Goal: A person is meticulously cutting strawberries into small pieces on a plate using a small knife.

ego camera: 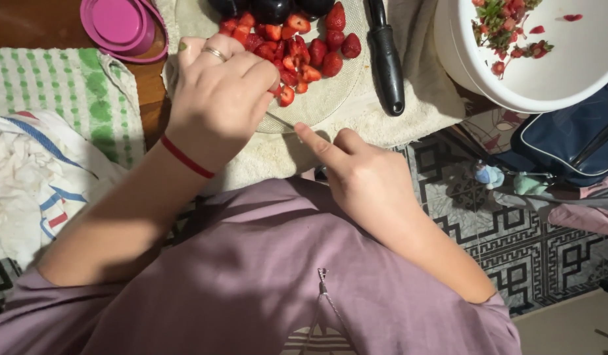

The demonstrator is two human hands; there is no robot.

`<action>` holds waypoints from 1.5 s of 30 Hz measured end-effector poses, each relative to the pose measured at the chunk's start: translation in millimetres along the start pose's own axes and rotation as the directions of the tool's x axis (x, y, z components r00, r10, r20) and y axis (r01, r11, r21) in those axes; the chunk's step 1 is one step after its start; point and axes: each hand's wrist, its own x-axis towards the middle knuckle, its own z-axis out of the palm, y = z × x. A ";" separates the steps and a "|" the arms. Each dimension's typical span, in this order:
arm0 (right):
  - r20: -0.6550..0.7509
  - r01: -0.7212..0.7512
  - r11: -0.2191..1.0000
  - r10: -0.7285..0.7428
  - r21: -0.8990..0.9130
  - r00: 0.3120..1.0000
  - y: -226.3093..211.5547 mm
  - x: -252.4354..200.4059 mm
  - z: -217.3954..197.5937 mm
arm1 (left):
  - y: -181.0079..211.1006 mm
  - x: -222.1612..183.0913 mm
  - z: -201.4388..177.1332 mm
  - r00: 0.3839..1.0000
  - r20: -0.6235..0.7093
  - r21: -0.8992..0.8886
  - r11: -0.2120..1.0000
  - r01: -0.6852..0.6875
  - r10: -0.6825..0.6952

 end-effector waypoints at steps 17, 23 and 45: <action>-0.062 -0.028 1.000 0.028 0.013 0.998 4.2 4.2 3.8 | 3.8 -41.0 -2.1 0.997 -0.062 -0.060 0.997 0.040 -0.043; -0.035 -0.018 1.000 0.019 0.012 0.999 2.2 3.9 1.7 | 3.0 -43.2 2.1 0.997 -0.074 -0.019 0.999 0.026 -0.027; -0.020 -0.042 0.998 0.043 0.051 0.999 4.4 14.4 2.3 | 3.7 -34.0 0.5 0.985 -0.141 0.034 0.994 0.108 -0.103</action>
